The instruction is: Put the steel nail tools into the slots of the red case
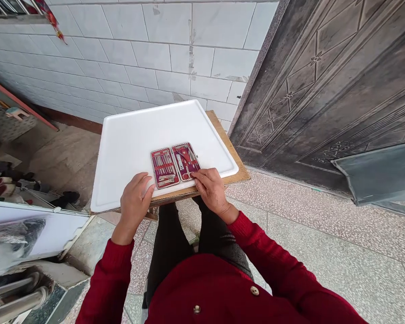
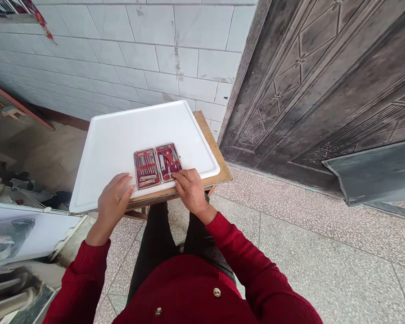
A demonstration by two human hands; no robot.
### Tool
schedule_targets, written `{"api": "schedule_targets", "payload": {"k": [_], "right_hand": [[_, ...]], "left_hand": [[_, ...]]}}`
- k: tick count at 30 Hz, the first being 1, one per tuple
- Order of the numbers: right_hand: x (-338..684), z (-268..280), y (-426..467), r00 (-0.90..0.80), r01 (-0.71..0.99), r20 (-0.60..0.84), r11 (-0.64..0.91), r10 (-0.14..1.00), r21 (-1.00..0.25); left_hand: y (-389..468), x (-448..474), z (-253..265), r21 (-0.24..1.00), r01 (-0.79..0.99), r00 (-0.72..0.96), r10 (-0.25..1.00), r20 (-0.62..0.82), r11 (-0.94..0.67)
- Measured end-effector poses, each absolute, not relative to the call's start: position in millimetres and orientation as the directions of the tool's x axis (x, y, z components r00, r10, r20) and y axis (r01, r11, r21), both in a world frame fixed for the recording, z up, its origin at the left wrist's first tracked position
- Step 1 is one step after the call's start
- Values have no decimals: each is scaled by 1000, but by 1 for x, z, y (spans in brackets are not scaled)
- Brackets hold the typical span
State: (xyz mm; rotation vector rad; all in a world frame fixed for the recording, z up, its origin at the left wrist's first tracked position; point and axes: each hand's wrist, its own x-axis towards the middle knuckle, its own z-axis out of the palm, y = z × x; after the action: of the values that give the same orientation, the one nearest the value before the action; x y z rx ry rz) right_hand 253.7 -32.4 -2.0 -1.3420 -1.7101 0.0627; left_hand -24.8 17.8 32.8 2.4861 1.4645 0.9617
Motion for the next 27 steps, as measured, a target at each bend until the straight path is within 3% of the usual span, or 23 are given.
{"api": "schedule_targets", "payload": {"k": [3,6,14,22,27], "right_hand": [[254,12,-33,-3,707,597,424,802,-566],[248,30,-24,-138,697,548,475,825,-538],[215,68,15,-505,763,244,560,828,-323],[219,81,40,-633,711,56,609,772,-352],[212,91,46,-711,686,-15,688,703,-236]], "left_hand": [[13,-25,29,367,762,358,819,448,-534],[14,-19,28,340,788,349,828,438,-512],[14,-16,32,332,791,404,846,348,-514],[10,-15,31,332,790,395,841,369,-516],[9,-14,32,341,793,387,850,356,-504]]}}
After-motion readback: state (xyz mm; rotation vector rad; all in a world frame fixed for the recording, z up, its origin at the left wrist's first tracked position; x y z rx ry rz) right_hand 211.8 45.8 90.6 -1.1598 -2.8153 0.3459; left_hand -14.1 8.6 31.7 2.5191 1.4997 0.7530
